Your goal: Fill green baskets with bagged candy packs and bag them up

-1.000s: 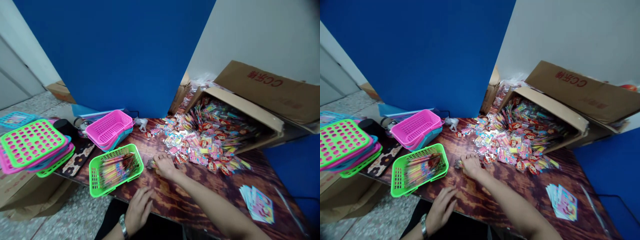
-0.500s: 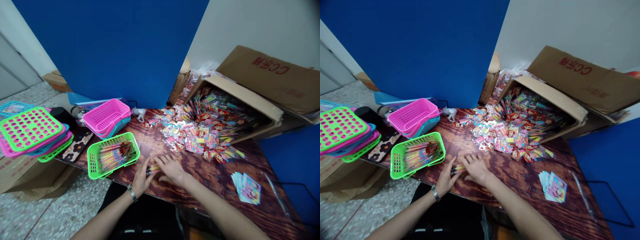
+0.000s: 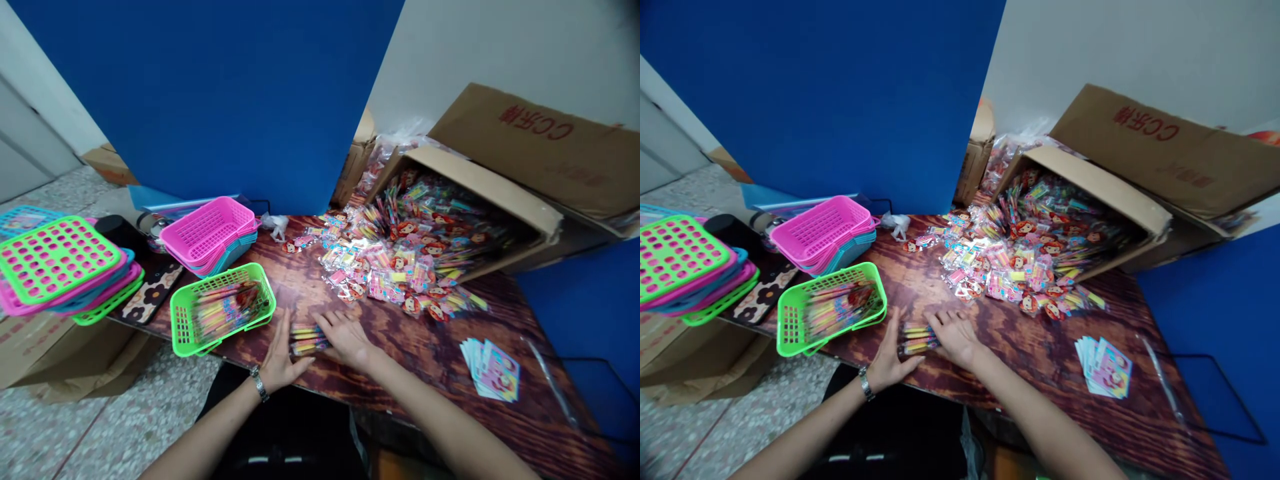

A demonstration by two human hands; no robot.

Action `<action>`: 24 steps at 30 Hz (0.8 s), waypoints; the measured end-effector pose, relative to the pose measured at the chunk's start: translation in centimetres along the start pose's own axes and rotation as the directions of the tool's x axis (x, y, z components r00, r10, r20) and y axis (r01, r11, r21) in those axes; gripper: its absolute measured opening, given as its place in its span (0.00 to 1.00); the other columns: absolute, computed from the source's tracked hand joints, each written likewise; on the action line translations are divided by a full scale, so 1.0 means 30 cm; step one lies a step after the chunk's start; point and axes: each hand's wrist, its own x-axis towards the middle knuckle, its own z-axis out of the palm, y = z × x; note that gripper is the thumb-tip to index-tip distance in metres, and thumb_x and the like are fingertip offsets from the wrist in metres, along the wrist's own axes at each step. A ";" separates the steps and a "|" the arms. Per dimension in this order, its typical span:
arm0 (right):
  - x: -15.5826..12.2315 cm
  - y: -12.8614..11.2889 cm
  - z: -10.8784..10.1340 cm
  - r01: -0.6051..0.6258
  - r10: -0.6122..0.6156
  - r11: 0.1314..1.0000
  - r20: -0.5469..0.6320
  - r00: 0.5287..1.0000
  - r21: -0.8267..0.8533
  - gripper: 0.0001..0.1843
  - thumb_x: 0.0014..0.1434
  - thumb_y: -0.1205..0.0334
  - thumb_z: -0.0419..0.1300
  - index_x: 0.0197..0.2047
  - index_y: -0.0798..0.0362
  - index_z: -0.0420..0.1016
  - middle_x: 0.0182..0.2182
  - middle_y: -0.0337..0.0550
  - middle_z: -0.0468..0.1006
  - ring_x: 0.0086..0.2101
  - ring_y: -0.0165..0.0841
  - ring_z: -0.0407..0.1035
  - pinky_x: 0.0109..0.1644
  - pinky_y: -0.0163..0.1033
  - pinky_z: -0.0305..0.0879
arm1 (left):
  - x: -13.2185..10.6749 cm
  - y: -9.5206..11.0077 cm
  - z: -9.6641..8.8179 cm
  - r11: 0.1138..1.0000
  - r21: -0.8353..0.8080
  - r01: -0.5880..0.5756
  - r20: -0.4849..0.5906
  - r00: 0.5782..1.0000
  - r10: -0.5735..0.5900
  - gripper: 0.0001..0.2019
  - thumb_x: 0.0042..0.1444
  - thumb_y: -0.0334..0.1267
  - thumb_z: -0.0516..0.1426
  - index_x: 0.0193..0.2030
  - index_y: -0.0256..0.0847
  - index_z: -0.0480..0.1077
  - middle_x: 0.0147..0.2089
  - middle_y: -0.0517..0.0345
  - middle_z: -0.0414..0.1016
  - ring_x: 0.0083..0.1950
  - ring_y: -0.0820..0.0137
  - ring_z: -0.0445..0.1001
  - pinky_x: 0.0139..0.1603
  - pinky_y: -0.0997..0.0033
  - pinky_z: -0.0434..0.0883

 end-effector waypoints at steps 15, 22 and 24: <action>0.096 0.266 -0.072 -0.360 0.390 0.910 -0.130 0.912 0.205 0.28 0.62 0.51 0.49 0.63 0.49 0.54 0.61 0.53 0.57 0.58 0.45 0.52 0.57 0.52 0.52 | 0.001 -0.003 -0.025 0.982 0.101 -0.158 0.042 0.987 0.155 0.17 0.58 0.36 0.55 0.55 0.40 0.62 0.47 0.48 0.70 0.48 0.64 0.71 0.48 0.65 0.71; 0.149 0.210 0.080 -0.559 0.566 0.824 -0.114 0.816 0.092 0.33 0.61 0.43 0.46 0.66 0.42 0.46 0.66 0.52 0.43 0.63 0.54 0.38 0.56 0.64 0.45 | -0.038 0.001 -0.019 0.965 0.144 -0.219 0.039 0.976 0.216 0.16 0.60 0.35 0.53 0.55 0.40 0.62 0.47 0.48 0.70 0.48 0.66 0.72 0.48 0.69 0.72; 0.139 0.164 0.090 -0.478 0.488 0.872 -0.130 0.863 0.104 0.34 0.60 0.43 0.48 0.66 0.42 0.45 0.66 0.52 0.44 0.62 0.53 0.40 0.56 0.62 0.48 | -0.048 -0.003 -0.018 0.962 0.154 -0.226 0.042 0.974 0.222 0.16 0.60 0.35 0.53 0.55 0.40 0.62 0.47 0.48 0.69 0.48 0.66 0.72 0.48 0.70 0.72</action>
